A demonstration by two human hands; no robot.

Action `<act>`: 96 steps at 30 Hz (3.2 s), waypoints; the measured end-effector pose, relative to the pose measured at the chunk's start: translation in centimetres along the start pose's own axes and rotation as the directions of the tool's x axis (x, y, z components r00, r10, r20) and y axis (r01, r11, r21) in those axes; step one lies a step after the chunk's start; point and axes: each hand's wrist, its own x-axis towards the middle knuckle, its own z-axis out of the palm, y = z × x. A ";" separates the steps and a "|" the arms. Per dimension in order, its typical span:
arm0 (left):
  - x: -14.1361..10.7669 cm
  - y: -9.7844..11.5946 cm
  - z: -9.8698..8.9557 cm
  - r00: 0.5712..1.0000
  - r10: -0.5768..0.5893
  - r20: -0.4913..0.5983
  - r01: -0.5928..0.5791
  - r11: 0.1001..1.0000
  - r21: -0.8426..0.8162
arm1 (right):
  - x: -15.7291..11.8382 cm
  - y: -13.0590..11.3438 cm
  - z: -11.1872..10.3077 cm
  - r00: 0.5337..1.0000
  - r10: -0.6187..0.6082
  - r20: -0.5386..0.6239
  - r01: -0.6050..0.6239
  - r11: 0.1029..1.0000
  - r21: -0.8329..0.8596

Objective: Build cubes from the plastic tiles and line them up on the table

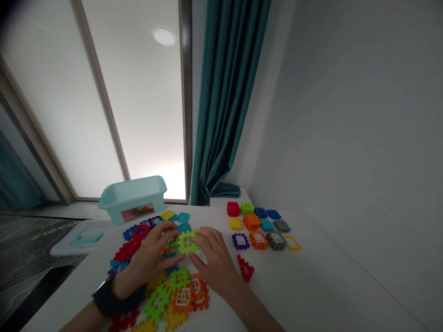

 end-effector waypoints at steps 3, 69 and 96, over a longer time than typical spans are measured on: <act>1.2 0.7 0.6 0.999 0.034 0.043 -0.034 0.999 0.009 | -0.7 0.9 -1.0 1.000 0.012 -0.001 -0.012 0.999 -0.038; 12.0 1.3 17.5 0.968 -0.049 0.246 0.082 0.989 -0.125 | -0.8 27.3 -10.0 0.911 0.382 0.152 -0.323 0.894 -0.311; 11.9 1.0 17.6 0.951 -0.058 0.304 0.095 0.989 -0.109 | -0.8 27.9 -9.6 0.893 0.404 0.198 -0.341 0.895 -0.288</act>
